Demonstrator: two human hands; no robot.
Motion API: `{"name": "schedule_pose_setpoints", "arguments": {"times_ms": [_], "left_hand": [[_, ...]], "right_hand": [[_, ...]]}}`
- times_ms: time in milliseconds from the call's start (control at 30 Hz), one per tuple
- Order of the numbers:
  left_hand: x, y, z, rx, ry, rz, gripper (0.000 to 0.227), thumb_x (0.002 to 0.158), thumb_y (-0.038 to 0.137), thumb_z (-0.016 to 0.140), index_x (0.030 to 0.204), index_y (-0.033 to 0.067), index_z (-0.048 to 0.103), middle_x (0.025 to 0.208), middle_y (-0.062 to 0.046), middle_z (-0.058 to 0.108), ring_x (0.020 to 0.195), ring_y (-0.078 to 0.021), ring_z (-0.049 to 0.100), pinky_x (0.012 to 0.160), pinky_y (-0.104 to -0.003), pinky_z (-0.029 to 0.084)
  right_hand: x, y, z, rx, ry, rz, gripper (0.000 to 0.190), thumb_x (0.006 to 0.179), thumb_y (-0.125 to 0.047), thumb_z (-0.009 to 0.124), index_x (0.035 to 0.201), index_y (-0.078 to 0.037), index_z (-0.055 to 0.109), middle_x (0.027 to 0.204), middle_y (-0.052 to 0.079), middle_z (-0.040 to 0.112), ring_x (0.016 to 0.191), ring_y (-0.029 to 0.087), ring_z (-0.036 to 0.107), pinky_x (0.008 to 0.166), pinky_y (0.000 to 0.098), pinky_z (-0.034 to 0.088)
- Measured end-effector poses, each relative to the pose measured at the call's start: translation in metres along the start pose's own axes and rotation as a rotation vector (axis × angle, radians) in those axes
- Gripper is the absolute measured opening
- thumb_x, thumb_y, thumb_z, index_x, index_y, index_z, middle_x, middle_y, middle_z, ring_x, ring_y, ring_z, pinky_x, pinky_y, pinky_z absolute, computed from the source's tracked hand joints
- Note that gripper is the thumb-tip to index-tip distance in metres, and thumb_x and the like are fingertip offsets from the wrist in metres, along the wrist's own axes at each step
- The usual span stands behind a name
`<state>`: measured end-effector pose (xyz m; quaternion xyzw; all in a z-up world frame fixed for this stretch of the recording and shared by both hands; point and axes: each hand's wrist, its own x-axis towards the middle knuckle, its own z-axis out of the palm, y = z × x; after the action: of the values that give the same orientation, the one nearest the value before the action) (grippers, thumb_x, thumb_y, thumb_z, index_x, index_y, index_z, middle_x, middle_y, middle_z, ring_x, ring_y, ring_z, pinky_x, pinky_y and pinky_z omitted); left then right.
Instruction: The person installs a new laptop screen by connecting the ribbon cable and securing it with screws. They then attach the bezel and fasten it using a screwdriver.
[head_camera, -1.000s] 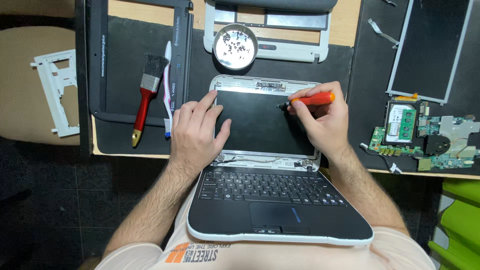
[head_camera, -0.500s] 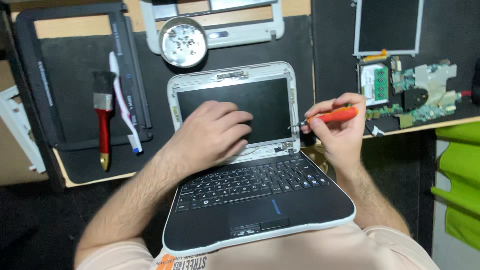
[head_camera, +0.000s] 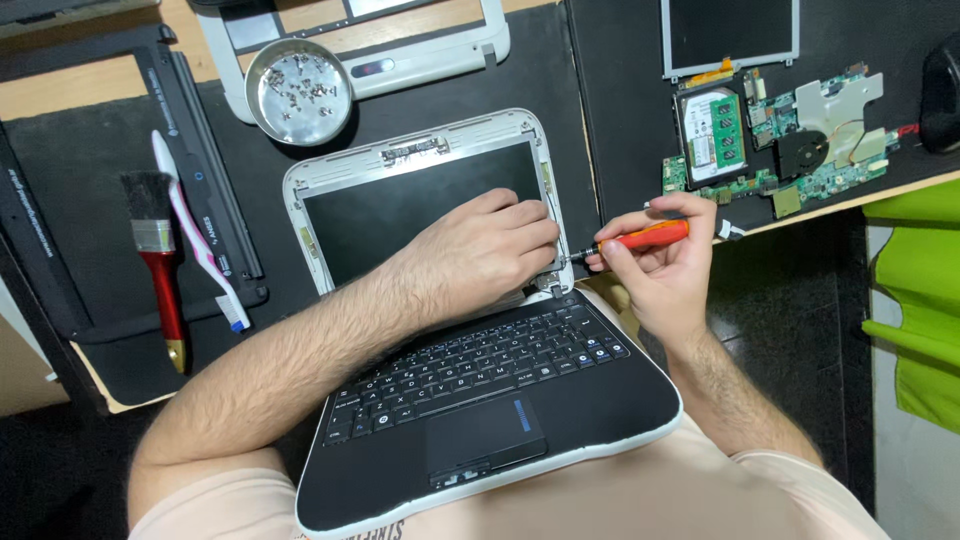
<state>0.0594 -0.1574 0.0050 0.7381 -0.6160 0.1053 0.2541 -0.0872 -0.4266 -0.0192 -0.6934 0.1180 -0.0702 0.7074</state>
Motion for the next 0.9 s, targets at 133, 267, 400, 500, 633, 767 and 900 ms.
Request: {"name": "schedule_pose_setpoints", "arguments": {"times_ms": [133, 267, 400, 500, 633, 767, 900], "left_hand": [[0.004, -0.001, -0.006, -0.005, 0.017, 0.020, 0.017, 0.120, 0.013, 0.072, 0.111, 0.0096, 0.085, 0.109, -0.006, 0.079, 0.127, -0.0249, 0.076, 0.119, -0.044, 0.059], [0.002, -0.002, -0.003, -0.026, 0.040, 0.031, 0.020, 0.122, 0.012, 0.069, 0.110, 0.0092, 0.085, 0.110, -0.005, 0.081, 0.128, -0.0237, 0.078, 0.119, -0.043, 0.060], [0.000, -0.004, -0.007, -0.070, 0.039, 0.043, 0.021, 0.123, 0.012, 0.067, 0.110, 0.0115, 0.084, 0.113, -0.005, 0.079, 0.133, -0.0235, 0.076, 0.120, -0.044, 0.059], [0.001, 0.001, -0.013, -0.087, 0.026, 0.057, 0.019, 0.123, 0.012, 0.069, 0.111, 0.0125, 0.084, 0.116, -0.004, 0.080, 0.134, -0.0230, 0.076, 0.121, -0.044, 0.060], [0.001, 0.001, -0.010, -0.068, 0.039, 0.060, 0.018, 0.123, 0.014, 0.068, 0.112, 0.0137, 0.083, 0.116, -0.003, 0.079, 0.135, -0.0224, 0.076, 0.121, -0.044, 0.060], [0.003, 0.001, -0.009, -0.039, 0.072, 0.075, 0.020, 0.125, 0.015, 0.067, 0.112, 0.0144, 0.081, 0.115, -0.004, 0.076, 0.133, -0.0244, 0.075, 0.119, -0.043, 0.059], [0.001, 0.002, 0.003, -0.021, 0.108, 0.094, 0.022, 0.126, 0.016, 0.062, 0.111, 0.0151, 0.079, 0.112, -0.004, 0.071, 0.129, -0.0251, 0.073, 0.116, -0.044, 0.059]], "right_hand": [[0.000, -0.001, 0.000, -0.035, 0.011, 0.004, 0.067, 0.114, 0.011, 0.074, 0.160, -0.011, 0.029, 0.118, 0.032, 0.078, 0.089, 0.037, 0.090, 0.079, 0.0437, 0.082], [0.001, 0.000, 0.001, -0.045, 0.005, -0.003, 0.066, 0.115, 0.010, 0.074, 0.159, -0.009, 0.030, 0.119, 0.033, 0.078, 0.088, 0.036, 0.090, 0.080, 0.0438, 0.082], [0.000, -0.003, 0.005, -0.052, 0.006, -0.007, 0.065, 0.115, 0.011, 0.074, 0.159, -0.008, 0.031, 0.118, 0.031, 0.078, 0.089, 0.036, 0.091, 0.081, 0.0424, 0.083], [0.000, -0.001, 0.004, -0.060, 0.010, -0.005, 0.064, 0.115, 0.011, 0.074, 0.158, -0.008, 0.031, 0.119, 0.031, 0.079, 0.089, 0.036, 0.090, 0.081, 0.0420, 0.083], [-0.001, 0.000, 0.003, -0.054, 0.012, -0.008, 0.064, 0.115, 0.012, 0.074, 0.158, -0.008, 0.031, 0.119, 0.032, 0.079, 0.089, 0.037, 0.091, 0.081, 0.0425, 0.083], [0.000, -0.002, 0.004, -0.072, 0.017, -0.001, 0.063, 0.115, 0.009, 0.075, 0.159, -0.009, 0.033, 0.121, 0.031, 0.080, 0.090, 0.036, 0.091, 0.081, 0.0433, 0.082], [0.000, -0.001, 0.003, -0.078, 0.018, -0.001, 0.065, 0.114, 0.009, 0.075, 0.159, -0.010, 0.033, 0.121, 0.030, 0.079, 0.087, 0.037, 0.090, 0.080, 0.0437, 0.081]]}}
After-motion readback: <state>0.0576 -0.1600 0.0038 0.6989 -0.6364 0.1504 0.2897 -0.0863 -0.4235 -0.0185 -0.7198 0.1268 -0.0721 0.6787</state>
